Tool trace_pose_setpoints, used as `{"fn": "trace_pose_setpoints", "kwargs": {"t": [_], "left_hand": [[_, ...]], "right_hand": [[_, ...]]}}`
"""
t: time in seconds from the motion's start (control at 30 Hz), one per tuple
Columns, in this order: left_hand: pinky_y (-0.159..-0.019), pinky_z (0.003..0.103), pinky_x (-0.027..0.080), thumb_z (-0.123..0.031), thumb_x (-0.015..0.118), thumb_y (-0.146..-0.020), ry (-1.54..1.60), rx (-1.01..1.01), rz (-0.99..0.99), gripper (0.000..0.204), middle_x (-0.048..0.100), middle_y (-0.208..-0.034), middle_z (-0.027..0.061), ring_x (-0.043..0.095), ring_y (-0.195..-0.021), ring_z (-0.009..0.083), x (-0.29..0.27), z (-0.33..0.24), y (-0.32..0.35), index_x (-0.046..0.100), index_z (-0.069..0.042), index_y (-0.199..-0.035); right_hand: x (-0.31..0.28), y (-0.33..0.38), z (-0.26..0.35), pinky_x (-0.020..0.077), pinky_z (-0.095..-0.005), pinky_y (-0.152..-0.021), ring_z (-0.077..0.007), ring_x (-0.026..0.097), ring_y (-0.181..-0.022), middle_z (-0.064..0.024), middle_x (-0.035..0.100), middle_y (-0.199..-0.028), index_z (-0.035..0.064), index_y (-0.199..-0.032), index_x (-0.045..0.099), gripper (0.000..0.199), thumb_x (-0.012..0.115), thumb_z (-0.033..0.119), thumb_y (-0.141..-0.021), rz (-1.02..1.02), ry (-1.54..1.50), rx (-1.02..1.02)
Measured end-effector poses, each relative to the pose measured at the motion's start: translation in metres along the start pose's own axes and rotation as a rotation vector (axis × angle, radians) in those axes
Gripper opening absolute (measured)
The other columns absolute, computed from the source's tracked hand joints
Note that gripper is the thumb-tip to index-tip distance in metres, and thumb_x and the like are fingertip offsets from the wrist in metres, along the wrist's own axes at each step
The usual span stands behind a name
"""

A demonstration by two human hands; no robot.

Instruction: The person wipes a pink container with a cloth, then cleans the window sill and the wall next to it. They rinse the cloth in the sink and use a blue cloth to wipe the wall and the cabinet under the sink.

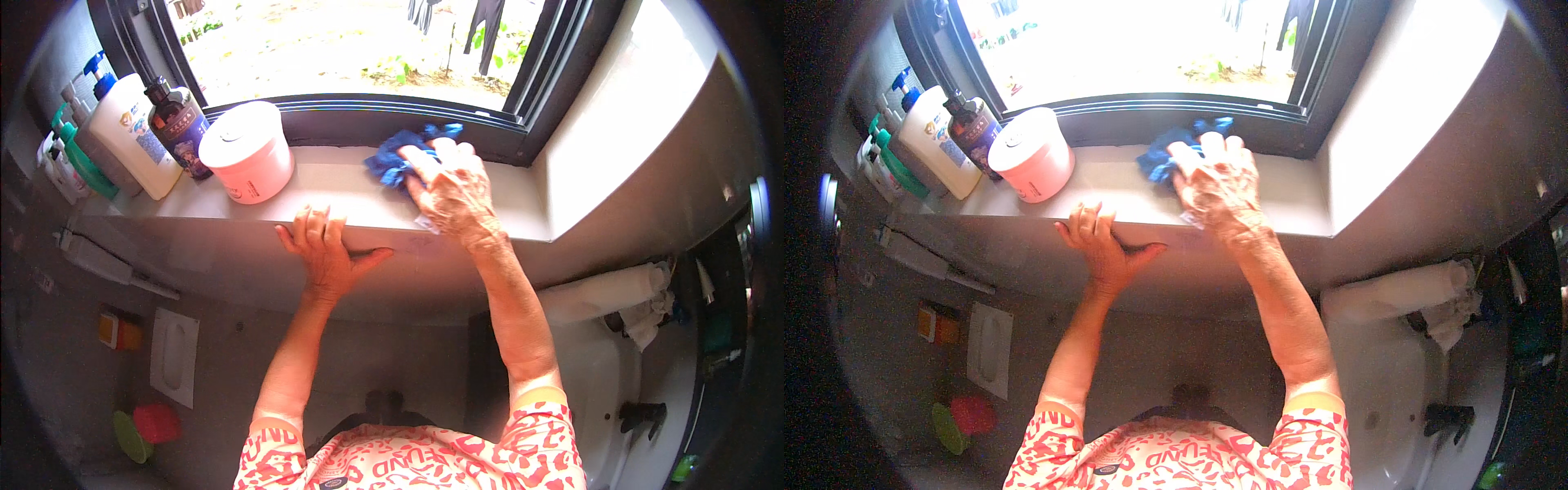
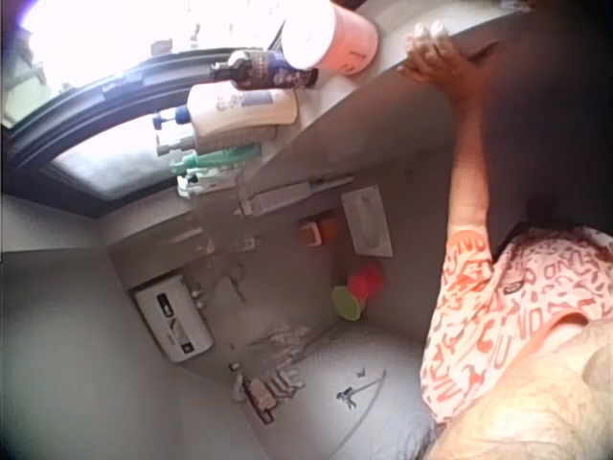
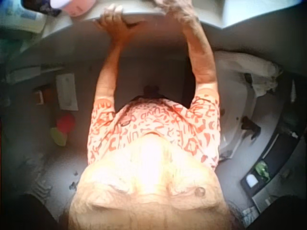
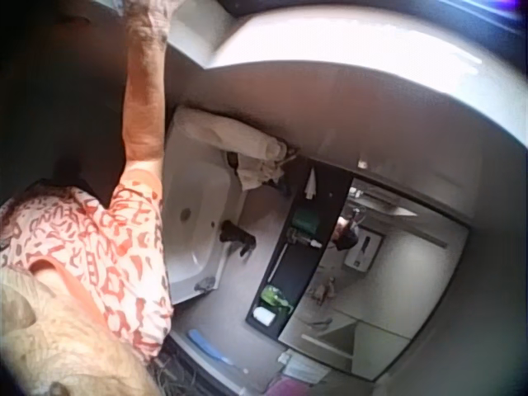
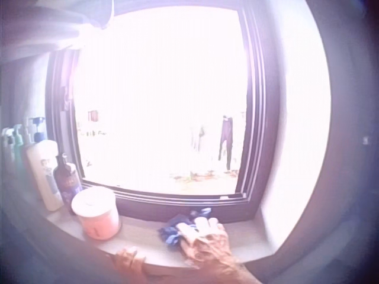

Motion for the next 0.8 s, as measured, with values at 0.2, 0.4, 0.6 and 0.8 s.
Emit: {"fn": "trace_pose_setpoints", "kwargs": {"t": [0.2,0.4,0.6,0.8], "left_hand": [[-0.102,0.063,0.005,-0.072,0.068,-0.055,-0.014,-0.002,0.048,0.095,0.039,-0.124,0.0166,0.029,-0.124,0.0373,0.0,-0.003,-0.002,0.04,-0.007,-0.118],[-0.101,0.062,0.014,-0.06,0.077,-0.054,-0.017,-0.069,0.102,0.092,0.04,-0.123,0.0223,0.033,-0.121,0.0415,-0.008,0.002,-0.008,0.039,-0.006,-0.118],[-0.102,0.056,0.019,-0.045,0.08,-0.063,0.081,-0.224,-0.009,0.09,0.023,-0.134,0.0281,0.022,-0.126,0.0435,-0.034,0.019,0.016,0.033,-0.004,-0.127],[-0.103,0.053,0.021,-0.036,0.079,-0.066,0.169,-0.212,0.156,0.086,0.024,-0.136,0.0274,0.024,-0.126,0.0421,-0.029,0.042,0.03,0.031,-0.002,-0.129]], "right_hand": [[-0.025,0.034,-0.071,0.0502,-0.0428,-0.077,-0.0334,0.055,-0.095,-0.018,0.054,-0.101,0.0153,-0.111,0.056,0.034,0.058,0.035,-0.083,0.132,0.313,0.28],[-0.043,0.056,-0.077,0.0507,-0.0437,-0.075,-0.0328,0.057,-0.094,-0.0204,0.052,-0.102,0.0123,-0.111,0.056,0.038,0.056,0.038,-0.082,0.337,0.25,0.311],[-0.038,0.043,-0.032,0.0457,-0.0428,-0.081,-0.035,0.056,-0.093,-0.0194,0.053,-0.101,0.011,-0.114,0.058,0.04,0.06,0.029,-0.079,0.263,-0.063,0.118],[0.002,0.005,0.035,0.045,-0.0443,-0.085,-0.0344,0.053,-0.1,-0.0165,0.05,-0.108,0.0169,-0.118,0.057,0.042,0.06,0.033,-0.079,0.273,-0.104,0.017]]}}
Point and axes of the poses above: each hand's wrist, its own y-axis away from the middle knuckle, its own x-axis out of the palm, z = x × y, the point moved 10 cm from there along -y, towards the middle knuckle
